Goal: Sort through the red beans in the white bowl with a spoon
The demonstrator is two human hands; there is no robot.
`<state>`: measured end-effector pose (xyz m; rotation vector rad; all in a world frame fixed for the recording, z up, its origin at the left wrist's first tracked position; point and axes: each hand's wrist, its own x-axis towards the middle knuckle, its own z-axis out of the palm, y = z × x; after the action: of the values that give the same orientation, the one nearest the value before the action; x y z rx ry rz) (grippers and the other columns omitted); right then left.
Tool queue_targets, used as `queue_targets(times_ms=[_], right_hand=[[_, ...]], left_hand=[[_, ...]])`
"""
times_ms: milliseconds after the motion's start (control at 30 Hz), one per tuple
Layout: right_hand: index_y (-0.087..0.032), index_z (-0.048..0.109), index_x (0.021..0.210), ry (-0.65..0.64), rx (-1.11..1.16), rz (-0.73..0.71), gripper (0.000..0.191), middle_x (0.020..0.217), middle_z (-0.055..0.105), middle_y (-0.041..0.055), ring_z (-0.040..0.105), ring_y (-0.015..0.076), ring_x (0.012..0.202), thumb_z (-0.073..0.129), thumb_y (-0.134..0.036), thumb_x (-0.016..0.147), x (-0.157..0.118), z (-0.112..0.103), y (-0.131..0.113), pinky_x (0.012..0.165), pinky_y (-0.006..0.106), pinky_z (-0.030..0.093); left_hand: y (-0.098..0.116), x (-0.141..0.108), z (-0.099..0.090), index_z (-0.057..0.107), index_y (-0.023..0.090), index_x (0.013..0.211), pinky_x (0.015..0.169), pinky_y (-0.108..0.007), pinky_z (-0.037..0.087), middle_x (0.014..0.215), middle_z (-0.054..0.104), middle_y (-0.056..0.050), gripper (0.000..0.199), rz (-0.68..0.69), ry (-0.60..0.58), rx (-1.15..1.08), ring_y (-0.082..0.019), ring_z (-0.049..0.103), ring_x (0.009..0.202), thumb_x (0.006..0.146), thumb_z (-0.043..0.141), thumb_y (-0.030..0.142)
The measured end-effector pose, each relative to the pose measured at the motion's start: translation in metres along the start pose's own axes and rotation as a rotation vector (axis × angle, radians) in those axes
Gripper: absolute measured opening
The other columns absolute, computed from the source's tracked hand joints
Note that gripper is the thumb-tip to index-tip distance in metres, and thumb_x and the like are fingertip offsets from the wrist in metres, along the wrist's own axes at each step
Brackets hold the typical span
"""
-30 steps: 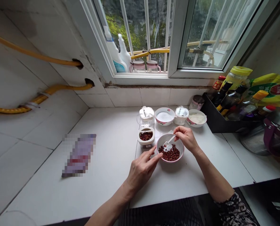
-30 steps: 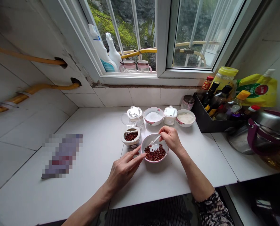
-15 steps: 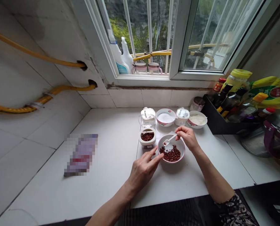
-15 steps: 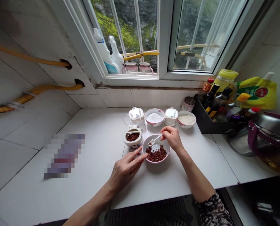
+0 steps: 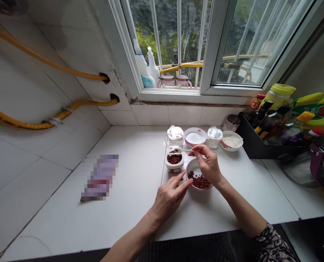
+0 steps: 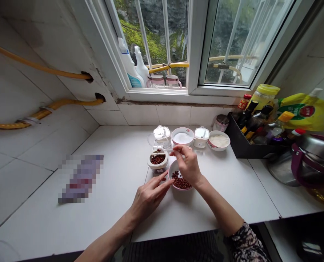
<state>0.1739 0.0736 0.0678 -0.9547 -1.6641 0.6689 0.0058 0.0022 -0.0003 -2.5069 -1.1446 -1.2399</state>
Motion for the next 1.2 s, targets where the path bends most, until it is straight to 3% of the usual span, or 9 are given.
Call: queue_targets(times_ms=[133, 233, 400, 567, 700, 867, 1000, 1200], right_hand=[[-0.023, 0.062, 0.092, -0.122, -0.317, -0.392, 0.018, 0.079, 0.074, 0.0018, 0.066, 0.0175, 0.073, 0.047, -0.013, 0.093, -0.005, 0.0, -0.002, 0.1, 0.045, 0.042], [-0.023, 0.062, 0.092, -0.083, -0.356, -0.455, 0.018, 0.077, 0.073, 0.0004, 0.065, 0.0173, 0.07, 0.047, -0.012, 0.091, -0.004, -0.013, -0.005, 0.099, 0.044, 0.042], [-0.023, 0.06, 0.079, 0.011, -0.371, -0.279, 0.015, 0.06, 0.066, -0.0027, 0.06, 0.0185, 0.063, 0.05, -0.014, 0.085, 0.0, -0.044, 0.004, 0.088, 0.039, 0.047], [-0.021, 0.06, 0.074, -0.154, -0.529, -0.185, 0.016, 0.061, 0.066, -0.0013, 0.056, 0.0162, 0.058, 0.047, -0.013, 0.08, -0.004, -0.045, 0.026, 0.095, 0.042, 0.042], [-0.022, 0.059, 0.074, -0.278, -0.442, -0.096, 0.017, 0.062, 0.068, -0.0022, 0.058, 0.0155, 0.06, 0.046, -0.012, 0.079, -0.009, -0.033, 0.031, 0.098, 0.041, 0.04], [-0.022, 0.059, 0.07, -0.199, -0.29, 0.087, 0.014, 0.055, 0.068, -0.0025, 0.064, 0.0181, 0.065, 0.048, -0.016, 0.077, -0.007, -0.036, 0.026, 0.092, 0.038, 0.043], [-0.021, 0.06, 0.069, -0.143, -0.143, 0.224, 0.013, 0.054, 0.067, -0.0028, 0.065, 0.0165, 0.055, 0.048, -0.018, 0.074, -0.004, -0.043, 0.024, 0.076, 0.031, 0.049], [-0.022, 0.06, 0.065, -0.093, -0.211, 0.194, 0.013, 0.05, 0.066, -0.0027, 0.063, 0.0171, 0.058, 0.049, -0.019, 0.071, -0.002, -0.042, 0.024, 0.086, 0.035, 0.047]], left_hand=[[0.0, 0.001, 0.0, 0.068, 0.021, 0.115, 0.07, -0.027, 0.059, 0.121, 0.068, -0.014, 0.026, 0.016, 0.02, 0.027, -0.019, 0.07, 0.091, 0.098, 0.05, 0.015], [0.0, 0.002, -0.001, 0.068, 0.022, 0.115, 0.071, -0.027, 0.059, 0.122, 0.068, -0.014, 0.026, 0.012, 0.012, 0.025, -0.019, 0.07, 0.092, 0.098, 0.05, 0.015], [0.0, 0.001, -0.001, 0.067, 0.021, 0.117, 0.073, -0.028, 0.059, 0.122, 0.067, -0.015, 0.027, 0.003, 0.009, -0.013, -0.019, 0.07, 0.094, 0.097, 0.051, 0.013], [-0.001, -0.002, -0.001, 0.067, 0.02, 0.116, 0.072, -0.028, 0.059, 0.125, 0.066, -0.015, 0.026, 0.0, -0.007, -0.009, -0.019, 0.07, 0.092, 0.096, 0.052, 0.013], [-0.002, -0.003, 0.0, 0.066, 0.02, 0.118, 0.073, -0.028, 0.059, 0.126, 0.066, -0.015, 0.028, -0.001, -0.026, -0.008, -0.018, 0.069, 0.091, 0.096, 0.052, 0.012], [-0.002, -0.003, 0.0, 0.066, 0.02, 0.118, 0.074, -0.028, 0.059, 0.127, 0.065, -0.015, 0.027, -0.004, -0.024, -0.028, -0.019, 0.069, 0.093, 0.096, 0.053, 0.012], [-0.002, -0.003, 0.0, 0.066, 0.02, 0.118, 0.074, -0.028, 0.059, 0.128, 0.065, -0.015, 0.027, -0.008, -0.029, -0.025, -0.019, 0.069, 0.093, 0.096, 0.053, 0.012], [-0.002, -0.003, -0.001, 0.065, 0.023, 0.122, 0.075, -0.029, 0.059, 0.127, 0.065, -0.014, 0.03, -0.012, -0.022, -0.029, -0.019, 0.069, 0.096, 0.097, 0.052, 0.014]])
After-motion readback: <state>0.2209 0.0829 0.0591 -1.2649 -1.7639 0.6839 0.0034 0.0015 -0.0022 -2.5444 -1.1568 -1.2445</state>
